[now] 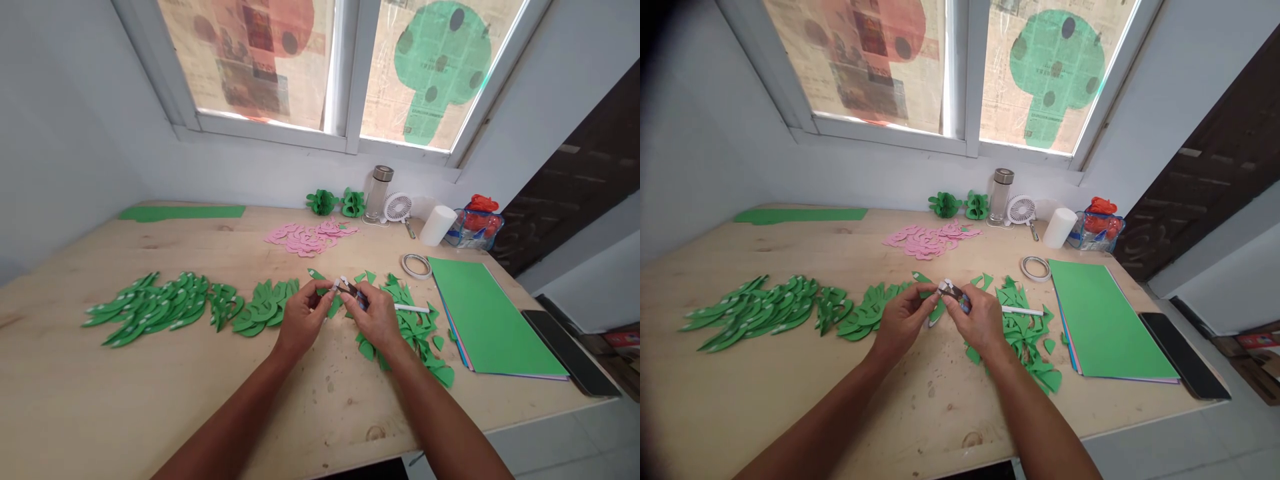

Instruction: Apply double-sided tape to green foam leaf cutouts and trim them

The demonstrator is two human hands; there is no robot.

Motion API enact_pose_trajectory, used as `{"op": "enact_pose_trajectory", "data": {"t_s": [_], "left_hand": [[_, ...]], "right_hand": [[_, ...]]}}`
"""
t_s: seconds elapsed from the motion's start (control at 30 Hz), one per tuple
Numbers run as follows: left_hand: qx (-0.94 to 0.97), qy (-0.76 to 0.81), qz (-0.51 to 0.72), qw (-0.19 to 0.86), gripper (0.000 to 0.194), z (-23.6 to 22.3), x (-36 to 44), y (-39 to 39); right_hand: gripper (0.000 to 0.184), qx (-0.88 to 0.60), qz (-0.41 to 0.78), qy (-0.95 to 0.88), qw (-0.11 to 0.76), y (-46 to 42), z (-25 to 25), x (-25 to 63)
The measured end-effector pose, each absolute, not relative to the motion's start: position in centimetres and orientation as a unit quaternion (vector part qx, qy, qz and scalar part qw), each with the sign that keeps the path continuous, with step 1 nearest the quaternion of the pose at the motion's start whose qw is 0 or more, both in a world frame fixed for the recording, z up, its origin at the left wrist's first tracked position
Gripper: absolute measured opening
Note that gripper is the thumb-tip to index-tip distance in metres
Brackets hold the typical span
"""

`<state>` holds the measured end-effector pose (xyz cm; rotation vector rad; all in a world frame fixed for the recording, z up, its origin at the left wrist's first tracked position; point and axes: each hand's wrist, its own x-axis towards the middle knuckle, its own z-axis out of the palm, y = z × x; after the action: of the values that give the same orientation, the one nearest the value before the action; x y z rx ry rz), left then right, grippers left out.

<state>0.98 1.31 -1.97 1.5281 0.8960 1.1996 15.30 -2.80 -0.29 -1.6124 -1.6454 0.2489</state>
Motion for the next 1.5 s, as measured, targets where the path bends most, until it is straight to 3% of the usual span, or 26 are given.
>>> {"op": "enact_pose_trajectory", "data": {"t_s": [0.8, 0.93, 1.3, 1.5], "left_hand": [[0.603, 0.358, 0.474, 0.533, 0.035, -1.6, 1.1, 1.1], [0.629, 0.359, 0.465, 0.509, 0.047, -2.2, 1.1, 1.2], [0.65, 0.357, 0.468, 0.48, 0.043, -1.9, 1.2, 0.8], [0.675, 0.357, 0.445, 0.469, 0.041, -1.7, 1.2, 0.5]], "right_hand": [[0.029, -0.644, 0.118, -0.616, 0.438, -2.7, -0.4, 15.3], [0.029, -0.632, 0.159, -0.598, 0.466, -2.6, -0.4, 15.4], [0.024, -0.534, 0.344, -0.541, 0.551, -2.1, -1.0, 15.3], [0.016, -0.544, 0.349, -0.535, 0.544, -2.3, -0.7, 15.1]]}}
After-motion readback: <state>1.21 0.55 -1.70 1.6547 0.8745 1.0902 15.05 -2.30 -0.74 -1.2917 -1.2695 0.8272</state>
